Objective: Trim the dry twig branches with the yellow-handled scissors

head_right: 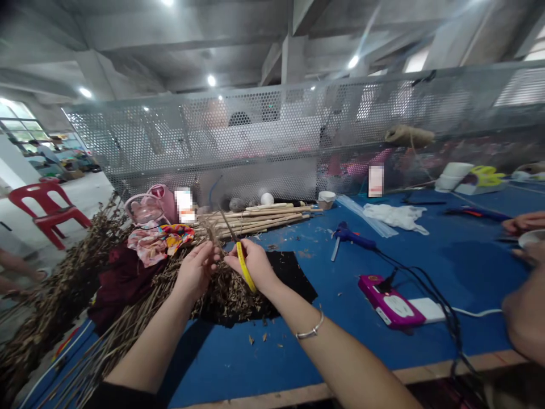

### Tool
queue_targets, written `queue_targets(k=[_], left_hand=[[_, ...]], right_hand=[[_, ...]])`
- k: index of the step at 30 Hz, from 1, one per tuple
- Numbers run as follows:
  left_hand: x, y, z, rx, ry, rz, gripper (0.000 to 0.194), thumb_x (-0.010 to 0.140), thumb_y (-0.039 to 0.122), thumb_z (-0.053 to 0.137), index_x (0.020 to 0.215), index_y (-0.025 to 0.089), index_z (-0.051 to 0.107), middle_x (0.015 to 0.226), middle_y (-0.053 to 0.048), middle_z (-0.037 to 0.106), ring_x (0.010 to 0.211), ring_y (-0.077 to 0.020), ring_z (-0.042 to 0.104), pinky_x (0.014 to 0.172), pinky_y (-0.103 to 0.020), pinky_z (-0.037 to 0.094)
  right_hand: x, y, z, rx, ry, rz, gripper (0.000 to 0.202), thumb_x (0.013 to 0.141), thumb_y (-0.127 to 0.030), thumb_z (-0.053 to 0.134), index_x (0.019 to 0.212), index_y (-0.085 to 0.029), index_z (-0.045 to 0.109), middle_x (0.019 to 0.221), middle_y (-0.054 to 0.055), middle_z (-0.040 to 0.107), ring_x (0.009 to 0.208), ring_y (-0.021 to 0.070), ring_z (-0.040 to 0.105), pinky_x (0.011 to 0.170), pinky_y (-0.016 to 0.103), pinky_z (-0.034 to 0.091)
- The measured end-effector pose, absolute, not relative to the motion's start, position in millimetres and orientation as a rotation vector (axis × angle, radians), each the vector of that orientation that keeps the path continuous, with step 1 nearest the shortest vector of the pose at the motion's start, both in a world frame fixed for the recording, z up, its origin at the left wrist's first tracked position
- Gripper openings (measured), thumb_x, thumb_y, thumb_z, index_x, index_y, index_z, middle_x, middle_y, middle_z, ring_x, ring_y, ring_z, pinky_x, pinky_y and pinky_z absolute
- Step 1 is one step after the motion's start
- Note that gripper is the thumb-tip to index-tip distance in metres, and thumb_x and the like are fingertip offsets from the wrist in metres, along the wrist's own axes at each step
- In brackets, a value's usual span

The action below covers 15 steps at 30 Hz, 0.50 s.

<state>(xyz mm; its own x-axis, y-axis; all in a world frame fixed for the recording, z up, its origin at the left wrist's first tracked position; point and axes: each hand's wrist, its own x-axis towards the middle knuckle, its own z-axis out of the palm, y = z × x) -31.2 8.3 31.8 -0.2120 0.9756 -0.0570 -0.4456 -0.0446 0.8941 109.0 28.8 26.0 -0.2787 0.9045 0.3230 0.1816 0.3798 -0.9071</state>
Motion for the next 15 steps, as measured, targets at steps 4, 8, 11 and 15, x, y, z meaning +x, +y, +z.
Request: queue_targets(k=[4,8,11,15], left_hand=[[-28,5,26,0.703,0.935,1.558,0.032,0.061,0.03,0.07,0.083,0.012,0.056,0.067,0.0,0.057,0.05,-0.0033,0.05,0.041,-0.011,0.038],[-29,6,16,0.745,0.934,1.522,0.034,0.063,0.034,0.068,0.086,0.012,0.055,0.065,0.001,0.056,0.049,-0.0034,0.049,0.041,-0.012,0.038],[-30,7,9,0.798,0.979,1.519,0.046,0.063,0.036,0.069,0.099,0.015,0.052,0.072,-0.001,0.06,0.053,-0.0062,0.053,0.042,-0.014,0.039],[-29,5,8,0.92,0.962,1.493,0.07,0.064,0.032,0.069,0.124,0.024,0.035,0.099,-0.006,0.06,0.053,-0.0046,0.052,0.039,-0.013,0.035]], right_hand=[[101,30,23,-0.946,-1.69,1.088,0.022,0.061,-0.031,0.062,0.069,-0.018,0.048,0.059,-0.005,0.049,0.053,0.0088,0.046,0.054,0.021,0.039],[107,24,24,-0.905,-1.627,1.307,0.021,0.061,-0.028,0.062,0.07,-0.018,0.046,0.058,-0.004,0.053,0.055,0.0107,0.051,0.055,0.022,0.041],[119,18,28,-0.894,-1.621,1.495,0.023,0.061,-0.03,0.062,0.07,-0.018,0.045,0.053,-0.004,0.054,0.045,0.0088,0.047,0.044,0.02,0.036],[133,10,24,-0.889,-1.629,1.678,0.024,0.061,-0.031,0.062,0.069,-0.018,0.044,0.048,-0.004,0.054,0.034,0.0056,0.037,0.034,0.018,0.027]])
